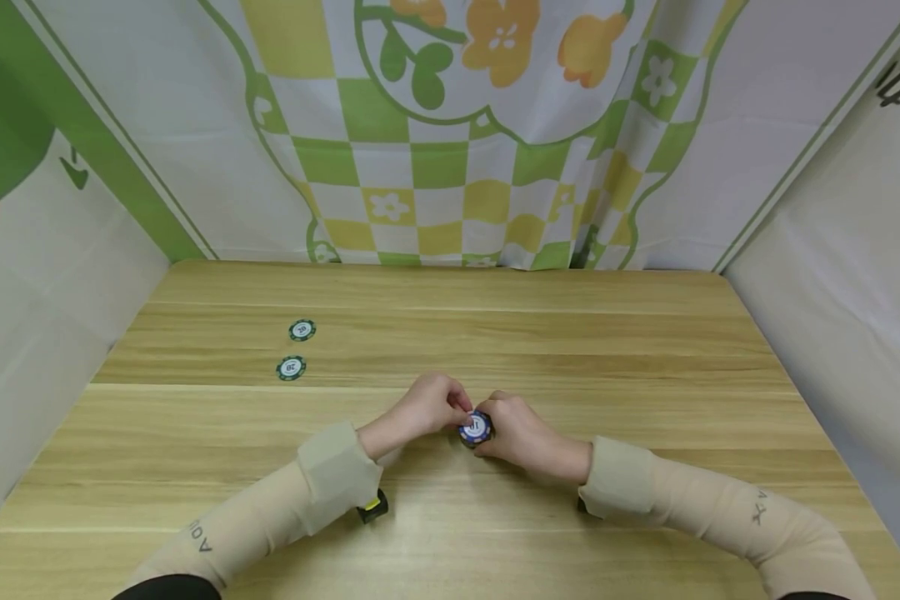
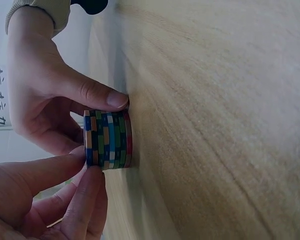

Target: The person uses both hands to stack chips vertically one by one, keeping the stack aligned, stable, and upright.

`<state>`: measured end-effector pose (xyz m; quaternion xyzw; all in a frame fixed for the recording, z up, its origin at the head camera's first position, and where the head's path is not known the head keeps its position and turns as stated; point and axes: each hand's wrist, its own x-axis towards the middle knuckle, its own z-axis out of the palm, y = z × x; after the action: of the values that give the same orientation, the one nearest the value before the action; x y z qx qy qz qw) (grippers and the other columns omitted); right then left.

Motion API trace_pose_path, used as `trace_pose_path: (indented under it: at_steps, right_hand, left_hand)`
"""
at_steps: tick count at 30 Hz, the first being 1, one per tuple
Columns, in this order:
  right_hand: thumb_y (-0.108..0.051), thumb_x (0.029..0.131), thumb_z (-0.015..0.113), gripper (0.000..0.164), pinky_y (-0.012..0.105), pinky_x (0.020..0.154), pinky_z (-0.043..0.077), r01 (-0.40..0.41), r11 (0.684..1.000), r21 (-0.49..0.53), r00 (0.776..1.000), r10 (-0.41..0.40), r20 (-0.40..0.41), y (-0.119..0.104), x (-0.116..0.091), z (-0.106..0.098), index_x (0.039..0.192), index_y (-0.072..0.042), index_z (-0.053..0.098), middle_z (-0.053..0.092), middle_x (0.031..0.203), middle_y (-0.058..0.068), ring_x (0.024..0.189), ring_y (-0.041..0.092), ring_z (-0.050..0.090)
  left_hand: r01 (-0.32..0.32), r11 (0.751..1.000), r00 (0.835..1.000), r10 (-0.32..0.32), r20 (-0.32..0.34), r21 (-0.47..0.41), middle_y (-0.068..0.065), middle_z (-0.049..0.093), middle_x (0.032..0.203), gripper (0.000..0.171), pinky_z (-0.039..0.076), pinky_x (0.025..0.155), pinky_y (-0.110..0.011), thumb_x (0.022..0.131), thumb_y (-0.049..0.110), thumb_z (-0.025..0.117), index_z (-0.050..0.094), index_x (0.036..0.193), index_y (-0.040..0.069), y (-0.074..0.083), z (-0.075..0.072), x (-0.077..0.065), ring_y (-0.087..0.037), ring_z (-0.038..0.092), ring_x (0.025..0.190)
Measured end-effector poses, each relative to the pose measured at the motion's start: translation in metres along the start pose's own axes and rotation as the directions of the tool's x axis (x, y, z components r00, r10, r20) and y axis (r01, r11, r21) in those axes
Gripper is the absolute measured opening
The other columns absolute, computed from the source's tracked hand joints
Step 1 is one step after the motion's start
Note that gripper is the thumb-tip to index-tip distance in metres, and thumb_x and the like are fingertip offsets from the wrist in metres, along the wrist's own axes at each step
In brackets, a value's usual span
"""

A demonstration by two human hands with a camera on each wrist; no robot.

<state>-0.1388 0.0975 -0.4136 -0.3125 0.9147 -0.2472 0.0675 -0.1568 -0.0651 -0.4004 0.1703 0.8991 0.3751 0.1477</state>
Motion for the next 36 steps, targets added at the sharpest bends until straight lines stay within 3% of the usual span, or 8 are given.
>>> trace_pose_path:
  at_steps: [10, 14, 16, 20, 24, 27, 29, 36]
  right_hand:
    - [-0.009, 0.062, 0.082, 0.037, 0.026, 0.069, 0.049, -0.041, 0.999, 0.015, 0.999, 0.040, 0.028, -0.002, 0.000, -0.002, 0.092, 0.003, 0.064, 0.058, 0.083, 0.007, 0.076, 0.015, 0.055]
    - [-0.010, 0.062, 0.082, 0.038, 0.027, 0.069, 0.050, -0.050, 0.999, 0.008, 0.998, 0.050, 0.029, -0.003, 0.000, -0.002, 0.092, 0.004, 0.064, 0.058, 0.083, 0.007, 0.077, 0.015, 0.056]
    - [-0.010, 0.062, 0.082, 0.038, 0.027, 0.070, 0.050, -0.058, 0.998, 0.009, 0.998, 0.058, 0.031, -0.003, 0.000, -0.001, 0.093, 0.004, 0.064, 0.058, 0.084, 0.008, 0.077, 0.015, 0.056]
    - [-0.011, 0.062, 0.082, 0.039, 0.028, 0.070, 0.050, -0.052, 0.999, 0.007, 0.998, 0.052, 0.025, -0.002, 0.000, -0.001, 0.093, 0.004, 0.064, 0.058, 0.084, 0.008, 0.077, 0.016, 0.056]
    - [-0.011, 0.062, 0.082, 0.038, 0.028, 0.070, 0.050, -0.043, 0.999, 0.005, 0.999, 0.043, 0.019, -0.002, 0.000, -0.001, 0.092, 0.003, 0.064, 0.058, 0.084, 0.008, 0.077, 0.016, 0.056]
    - [-0.010, 0.062, 0.082, 0.038, 0.028, 0.071, 0.050, -0.049, 0.999, 0.014, 0.999, 0.049, 0.022, -0.002, 0.000, -0.002, 0.093, 0.003, 0.064, 0.058, 0.084, 0.008, 0.078, 0.016, 0.056]
    - [-0.010, 0.062, 0.082, 0.038, 0.028, 0.071, 0.050, -0.054, 0.998, 0.017, 0.998, 0.054, 0.026, -0.002, 0.000, -0.001, 0.093, 0.003, 0.064, 0.058, 0.085, 0.008, 0.079, 0.016, 0.056]
    - [-0.011, 0.063, 0.082, 0.038, 0.027, 0.071, 0.050, -0.040, 0.999, 0.012, 0.999, 0.040, 0.019, -0.001, -0.001, -0.001, 0.093, 0.004, 0.064, 0.058, 0.084, 0.008, 0.078, 0.016, 0.056]
  left_hand:
    - [0.054, 0.998, 0.998, -0.055, 0.017, 0.032, -0.002, 0.063, 0.074, 0.012, 0.045, 0.057, -0.021, 0.077, 0.012, 0.071, 0.065, 0.081, 0.003, -0.006, -0.016, 0.002, -0.011, 0.054, 0.064]
    - [-0.029, 0.994, 0.999, 0.025, 0.037, 0.107, -0.006, 0.063, 0.079, 0.014, 0.048, 0.064, -0.023, 0.079, 0.010, 0.069, 0.064, 0.087, 0.000, -0.011, -0.028, 0.003, -0.015, 0.057, 0.072]
    - [-0.106, 0.978, 0.993, 0.096, 0.064, 0.178, -0.010, 0.064, 0.083, 0.017, 0.049, 0.068, -0.026, 0.079, 0.009, 0.068, 0.063, 0.091, -0.002, -0.015, -0.034, 0.003, -0.017, 0.059, 0.075]
    - [-0.223, 0.913, 0.973, 0.185, 0.139, 0.342, -0.013, 0.064, 0.095, 0.022, 0.049, 0.075, -0.032, 0.080, 0.007, 0.066, 0.062, 0.099, -0.002, -0.019, -0.046, 0.002, -0.023, 0.061, 0.083]
    - [-0.254, 0.852, 0.964, 0.187, 0.188, 0.458, -0.012, 0.063, 0.102, 0.023, 0.049, 0.078, -0.035, 0.082, 0.010, 0.064, 0.062, 0.103, 0.002, -0.021, -0.053, 0.000, -0.023, 0.061, 0.089]
    - [-0.266, 0.824, 0.961, 0.186, 0.205, 0.501, -0.011, 0.064, 0.102, 0.021, 0.049, 0.077, -0.035, 0.083, 0.012, 0.064, 0.063, 0.102, 0.003, -0.024, -0.056, -0.001, -0.023, 0.061, 0.089]
    - [-0.261, 0.814, 0.962, 0.179, 0.204, 0.519, -0.010, 0.064, 0.102, 0.020, 0.049, 0.077, -0.035, 0.083, 0.013, 0.063, 0.063, 0.101, 0.003, -0.027, -0.058, -0.002, -0.023, 0.061, 0.089]
    - [-0.209, 0.826, 0.974, 0.131, 0.182, 0.523, -0.009, 0.064, 0.103, 0.023, 0.049, 0.080, -0.037, 0.084, 0.015, 0.063, 0.063, 0.103, 0.003, -0.035, -0.065, -0.006, -0.023, 0.061, 0.092]
